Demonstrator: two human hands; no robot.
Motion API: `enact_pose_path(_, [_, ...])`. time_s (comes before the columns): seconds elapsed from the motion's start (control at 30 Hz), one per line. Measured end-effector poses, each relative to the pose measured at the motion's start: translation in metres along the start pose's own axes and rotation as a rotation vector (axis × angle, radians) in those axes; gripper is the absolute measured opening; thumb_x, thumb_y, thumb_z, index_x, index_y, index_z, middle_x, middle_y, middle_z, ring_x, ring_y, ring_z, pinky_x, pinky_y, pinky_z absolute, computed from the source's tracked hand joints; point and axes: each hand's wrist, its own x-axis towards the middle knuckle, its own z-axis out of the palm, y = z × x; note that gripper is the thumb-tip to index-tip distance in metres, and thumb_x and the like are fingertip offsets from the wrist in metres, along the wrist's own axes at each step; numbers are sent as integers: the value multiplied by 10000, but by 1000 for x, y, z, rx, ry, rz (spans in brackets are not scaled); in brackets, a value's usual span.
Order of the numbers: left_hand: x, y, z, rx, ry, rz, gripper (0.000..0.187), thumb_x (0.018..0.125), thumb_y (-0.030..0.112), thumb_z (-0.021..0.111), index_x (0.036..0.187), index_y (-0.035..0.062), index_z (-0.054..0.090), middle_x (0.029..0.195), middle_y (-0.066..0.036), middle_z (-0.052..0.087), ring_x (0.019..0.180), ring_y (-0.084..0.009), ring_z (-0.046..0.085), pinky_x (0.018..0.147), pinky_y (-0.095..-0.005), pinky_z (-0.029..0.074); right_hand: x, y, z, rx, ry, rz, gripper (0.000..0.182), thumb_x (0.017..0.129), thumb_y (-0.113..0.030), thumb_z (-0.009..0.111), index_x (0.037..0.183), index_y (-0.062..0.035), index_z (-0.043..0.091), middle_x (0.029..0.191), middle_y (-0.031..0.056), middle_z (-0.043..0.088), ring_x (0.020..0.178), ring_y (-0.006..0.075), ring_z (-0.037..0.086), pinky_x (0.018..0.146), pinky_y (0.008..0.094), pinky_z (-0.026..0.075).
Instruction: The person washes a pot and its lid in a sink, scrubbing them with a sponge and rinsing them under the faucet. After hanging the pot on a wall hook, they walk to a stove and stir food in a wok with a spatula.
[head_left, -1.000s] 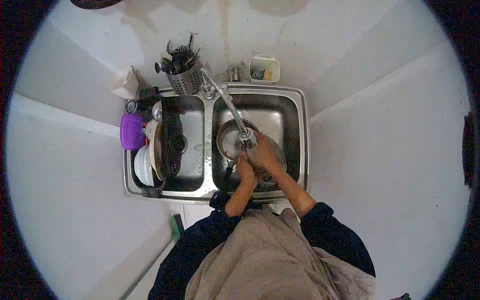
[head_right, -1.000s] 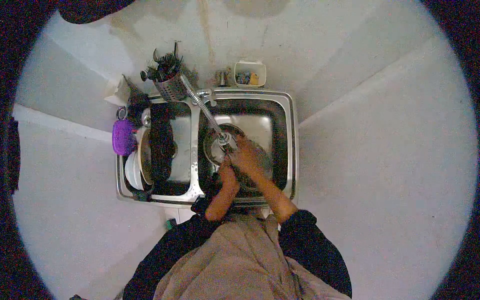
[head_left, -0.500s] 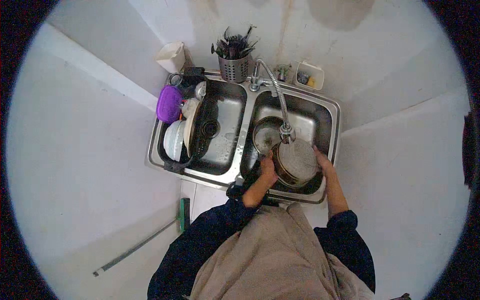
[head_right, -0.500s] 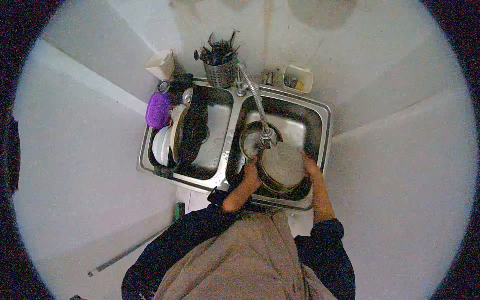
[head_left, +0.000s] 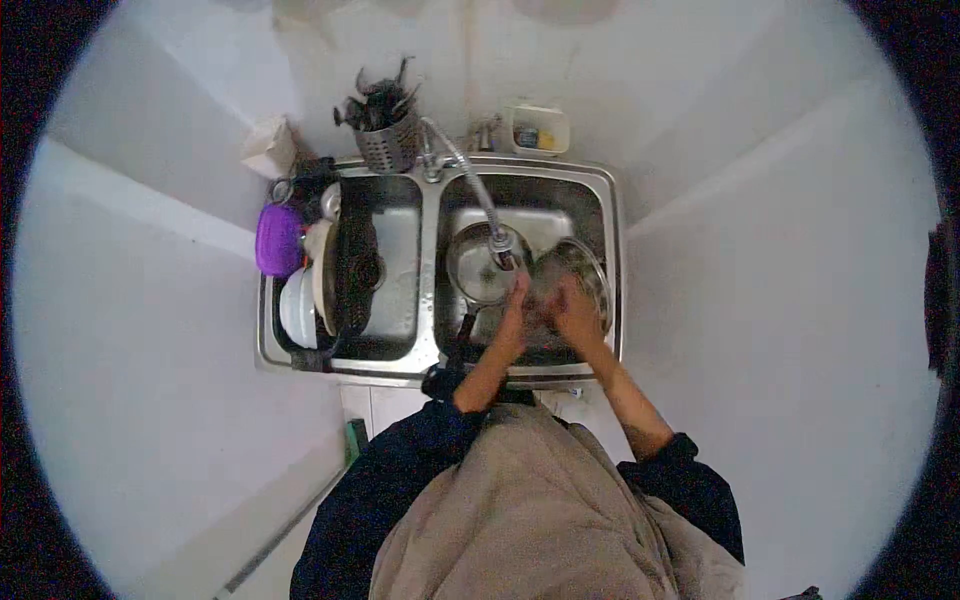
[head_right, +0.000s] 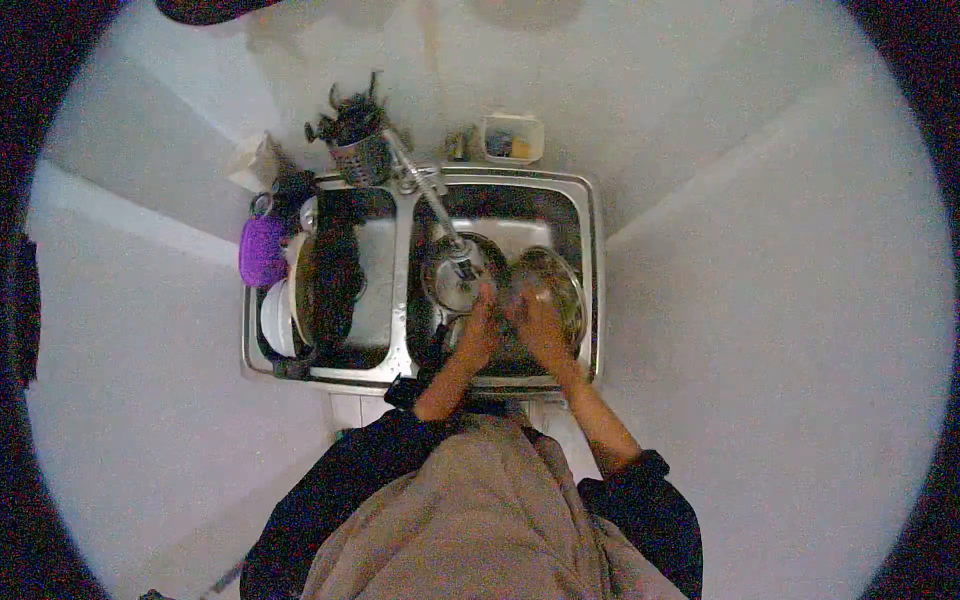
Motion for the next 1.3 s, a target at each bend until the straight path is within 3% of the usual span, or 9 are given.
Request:
enact_pose_path(0.23, [-24, 18, -33, 358, 190, 487, 587, 839, 246, 470, 1354, 92, 234, 1329, -144, 323, 1202, -259, 331, 995, -322, 255, 1, 18, 25, 110, -582, -350, 363, 798, -229, 525, 1107, -45, 473, 959, 234, 572, 878, 364, 567, 772, 459, 446])
enact_pose_path(0.33, [-45, 25, -21, 411, 380, 318, 563, 876, 278, 440, 1360, 87, 226, 1358, -161, 293, 1232, -262, 303, 1012, -327, 232, 46, 35, 26, -396, -514, -165, 310, 814, -220, 498, 1063, -36, 518, 984, 250, 559, 931, 360, 551, 808, 445, 434])
enact_pose_path(0.53, [7, -14, -85, 551, 203, 533, 577, 906, 439, 363, 1356, 102, 237, 1337, -136, 336, 1198, -263, 346, 999, -339, 266, 26, -4, 96, 117, -3, -416, 235, 777, -189, 519, 897, -2, 598, 958, 231, 576, 938, 339, 554, 765, 439, 433])
enact_pose_path(0.63, [-52, 34, -29, 528, 340, 425, 555, 913, 432, 350, 1331, 76, 278, 1318, -150, 351, 1205, -265, 340, 1008, -331, 254, 31, 27, 65, -110, -745, -669, 326, 790, -209, 508, 1003, 37, 542, 1014, 274, 536, 933, 359, 552, 818, 449, 433])
enact_pose_path(0.83, [-53, 28, -17, 630, 340, 429, 574, 919, 438, 315, 1324, 33, 275, 1310, -175, 353, 1196, -286, 353, 1003, -338, 262, 63, 36, 89, -350, -51, -256, 288, 772, -186, 515, 963, 18, 586, 994, 257, 560, 975, 357, 540, 831, 444, 427])
enact_pose_path(0.93, [-45, 21, -19, 714, 305, 461, 595, 922, 445, 293, 1325, 8, 264, 1308, -190, 350, 1187, -302, 364, 997, -345, 270, 23, -7, 82, 204, -253, -379, 223, 742, -121, 533, 895, 37, 570, 952, 237, 548, 910, 350, 541, 781, 424, 427])
enact_pose_path(1.03, [-58, 44, -11, 894, 366, 583, 601, 916, 465, 279, 1326, 25, 270, 1329, -201, 323, 1225, -321, 322, 1005, -365, 254, 30, 6, 36, -133, -914, -446, 335, 749, -151, 534, 1049, -4, 552, 1020, 253, 542, 947, 368, 529, 838, 433, 420])
enact_pose_path(1.23, [-65, 56, -1, 988, 412, 664, 578, 917, 450, 286, 1320, 36, 286, 1341, -202, 313, 1244, -329, 303, 1012, -374, 243, 67, 18, 93, -127, 137, -319, 371, 709, -130, 572, 1063, -18, 555, 1006, 234, 566, 982, 345, 533, 883, 421, 393])
enact_pose_path(1.3, [-63, 57, 0, 964, 417, 666, 559, 920, 432, 297, 1315, 36, 294, 1339, -199, 319, 1241, -326, 309, 1012, -371, 242, 38, 8, 94, 171, -111, -511, 385, 700, -136, 576, 1067, -20, 555, 1011, 228, 564, 960, 356, 529, 862, 427, 403])
